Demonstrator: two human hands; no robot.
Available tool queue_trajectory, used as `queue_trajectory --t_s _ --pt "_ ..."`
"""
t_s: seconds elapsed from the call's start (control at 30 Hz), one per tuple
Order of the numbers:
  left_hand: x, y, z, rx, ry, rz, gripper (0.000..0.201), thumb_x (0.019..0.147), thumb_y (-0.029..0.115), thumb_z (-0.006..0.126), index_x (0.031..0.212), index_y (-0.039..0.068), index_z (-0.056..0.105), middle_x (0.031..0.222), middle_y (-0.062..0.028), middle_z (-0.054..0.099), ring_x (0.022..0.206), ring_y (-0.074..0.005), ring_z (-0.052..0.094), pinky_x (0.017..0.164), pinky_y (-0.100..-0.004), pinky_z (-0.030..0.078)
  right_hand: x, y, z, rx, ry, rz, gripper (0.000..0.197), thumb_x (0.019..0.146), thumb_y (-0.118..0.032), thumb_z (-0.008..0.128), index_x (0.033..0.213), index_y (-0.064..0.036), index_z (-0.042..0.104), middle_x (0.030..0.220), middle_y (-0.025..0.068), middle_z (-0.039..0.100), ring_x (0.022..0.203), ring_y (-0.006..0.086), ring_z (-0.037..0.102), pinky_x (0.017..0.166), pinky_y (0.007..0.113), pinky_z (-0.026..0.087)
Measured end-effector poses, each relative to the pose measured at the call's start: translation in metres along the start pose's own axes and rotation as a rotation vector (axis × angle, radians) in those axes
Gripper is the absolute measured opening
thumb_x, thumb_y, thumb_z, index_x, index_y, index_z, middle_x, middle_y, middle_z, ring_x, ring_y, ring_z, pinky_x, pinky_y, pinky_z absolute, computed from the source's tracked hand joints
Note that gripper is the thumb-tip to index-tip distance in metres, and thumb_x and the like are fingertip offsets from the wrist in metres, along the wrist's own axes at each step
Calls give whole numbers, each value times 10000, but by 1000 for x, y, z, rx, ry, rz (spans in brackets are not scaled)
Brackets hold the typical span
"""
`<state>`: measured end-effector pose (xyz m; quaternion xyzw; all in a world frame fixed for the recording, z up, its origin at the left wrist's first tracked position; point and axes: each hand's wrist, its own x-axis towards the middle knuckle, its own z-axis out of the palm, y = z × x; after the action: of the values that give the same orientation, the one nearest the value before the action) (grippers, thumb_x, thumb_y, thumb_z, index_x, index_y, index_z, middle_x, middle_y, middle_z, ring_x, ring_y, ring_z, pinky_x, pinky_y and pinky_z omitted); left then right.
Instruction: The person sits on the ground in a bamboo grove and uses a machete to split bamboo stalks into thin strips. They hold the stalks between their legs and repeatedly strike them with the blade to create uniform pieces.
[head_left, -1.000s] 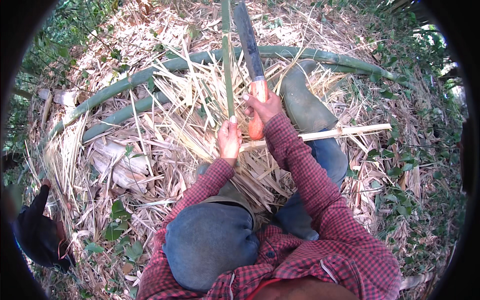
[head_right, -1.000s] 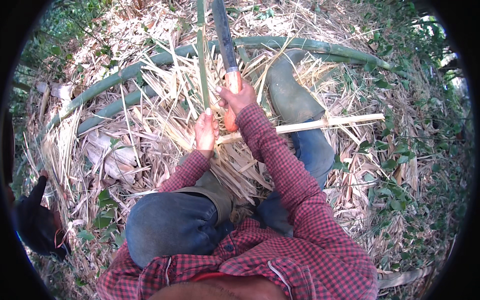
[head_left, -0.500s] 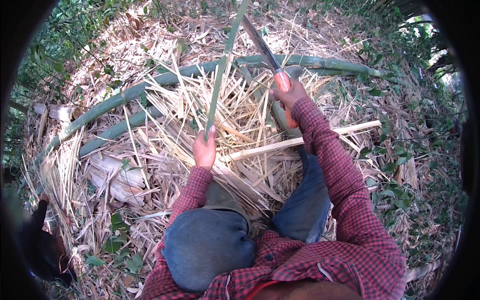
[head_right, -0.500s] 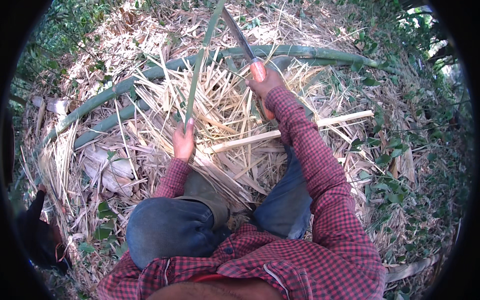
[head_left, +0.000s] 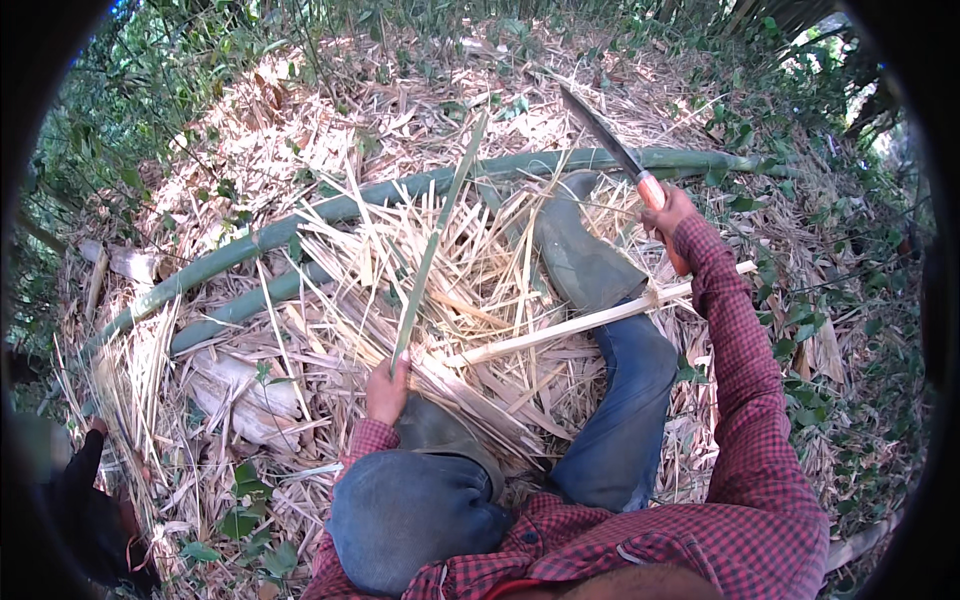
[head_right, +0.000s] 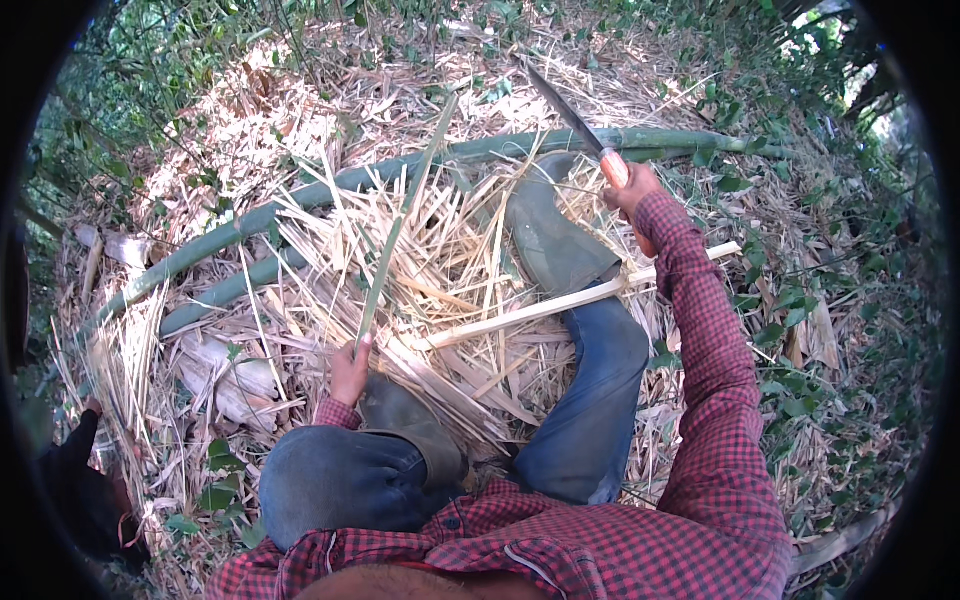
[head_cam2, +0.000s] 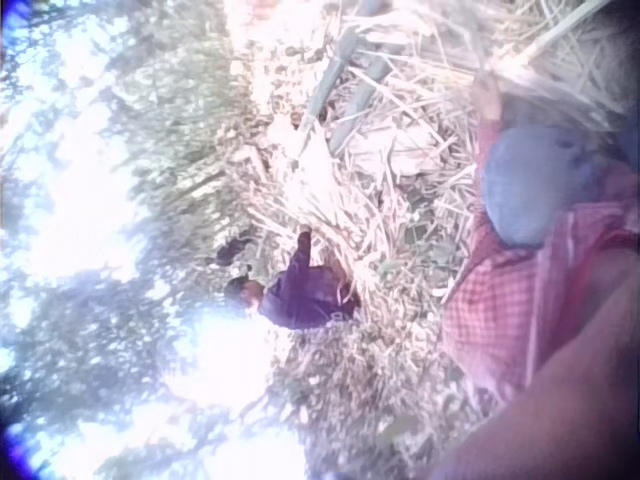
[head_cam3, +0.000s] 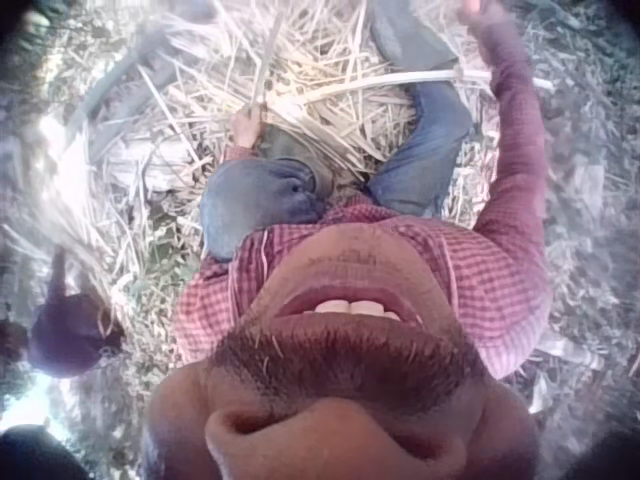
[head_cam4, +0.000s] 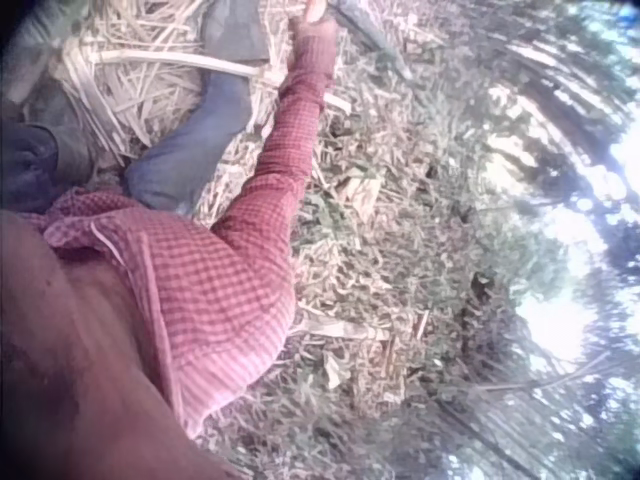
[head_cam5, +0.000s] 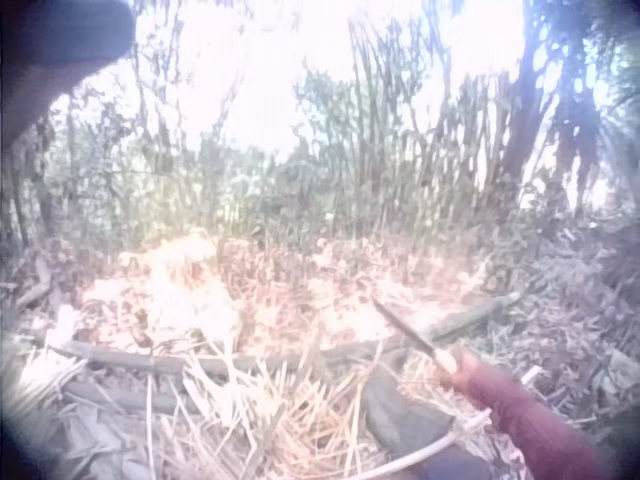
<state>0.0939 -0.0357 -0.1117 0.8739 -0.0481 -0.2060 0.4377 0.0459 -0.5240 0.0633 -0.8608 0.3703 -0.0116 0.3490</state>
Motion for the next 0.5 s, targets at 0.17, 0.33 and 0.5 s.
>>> queue_trajectory --t_s 0.17,0.33,0.5 --pt "-14 8 6 298 -59 47 463 883 449 448 963 27 621 851 -226 628 787 -386 605 720 -435 462 -56 5 3 -118 -66 30 423 714 -181 686 1066 4 543 794 132 634 619 185 605 587 318 491" --pt "-37 19 6 580 56 -66 402 899 420 413 923 43 551 878 -194 611 799 -391 596 696 -501 446 -119 38 44 -140 -124 -133 543 683 -260 718 1116 -1 514 815 157 625 735 270 620 715 362 495" --pt "-41 -12 -43 724 236 36 304 859 368 500 876 68 543 854 -140 588 807 -354 582 680 -483 463 -170 17 46 -423 -65 -156 407 760 -326 639 992 -42 463 822 215 618 790 392 604 706 467 477"
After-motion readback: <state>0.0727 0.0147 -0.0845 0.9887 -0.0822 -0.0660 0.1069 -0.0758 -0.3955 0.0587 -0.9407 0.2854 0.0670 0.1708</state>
